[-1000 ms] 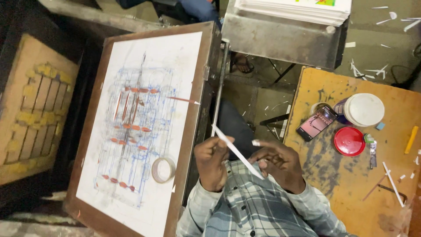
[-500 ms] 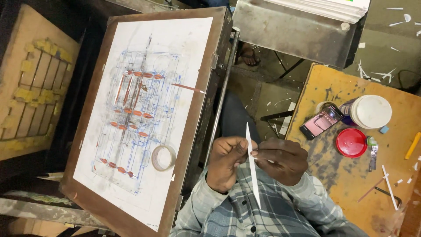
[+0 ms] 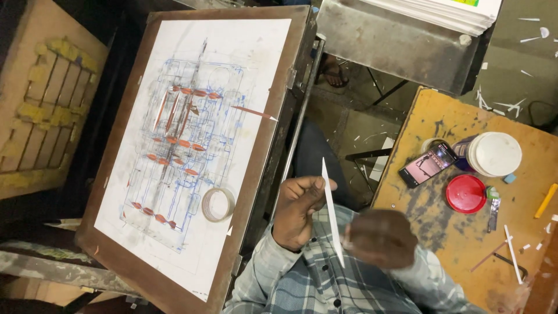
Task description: Applying adhesive strips to a large printing layout sheet for a commercial printing press.
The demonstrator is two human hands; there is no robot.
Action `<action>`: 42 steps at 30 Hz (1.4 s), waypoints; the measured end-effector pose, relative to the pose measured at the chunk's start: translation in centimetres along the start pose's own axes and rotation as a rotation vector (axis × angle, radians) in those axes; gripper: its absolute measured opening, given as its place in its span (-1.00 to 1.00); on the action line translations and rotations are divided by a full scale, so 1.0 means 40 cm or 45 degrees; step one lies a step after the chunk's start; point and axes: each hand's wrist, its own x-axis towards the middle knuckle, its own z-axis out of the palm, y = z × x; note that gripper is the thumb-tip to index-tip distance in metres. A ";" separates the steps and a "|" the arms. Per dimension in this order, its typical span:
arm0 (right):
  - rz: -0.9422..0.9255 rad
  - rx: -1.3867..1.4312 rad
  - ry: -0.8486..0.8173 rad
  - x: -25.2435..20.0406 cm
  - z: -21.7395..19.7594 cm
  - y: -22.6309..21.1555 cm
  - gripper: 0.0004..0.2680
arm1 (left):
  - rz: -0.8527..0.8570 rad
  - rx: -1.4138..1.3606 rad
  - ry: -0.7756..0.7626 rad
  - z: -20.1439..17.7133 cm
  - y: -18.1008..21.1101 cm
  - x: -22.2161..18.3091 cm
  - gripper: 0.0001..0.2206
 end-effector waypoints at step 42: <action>0.157 -0.342 -0.001 0.189 0.016 -0.002 -0.71 | 0.068 0.049 -0.302 -0.104 0.001 -0.033 -0.86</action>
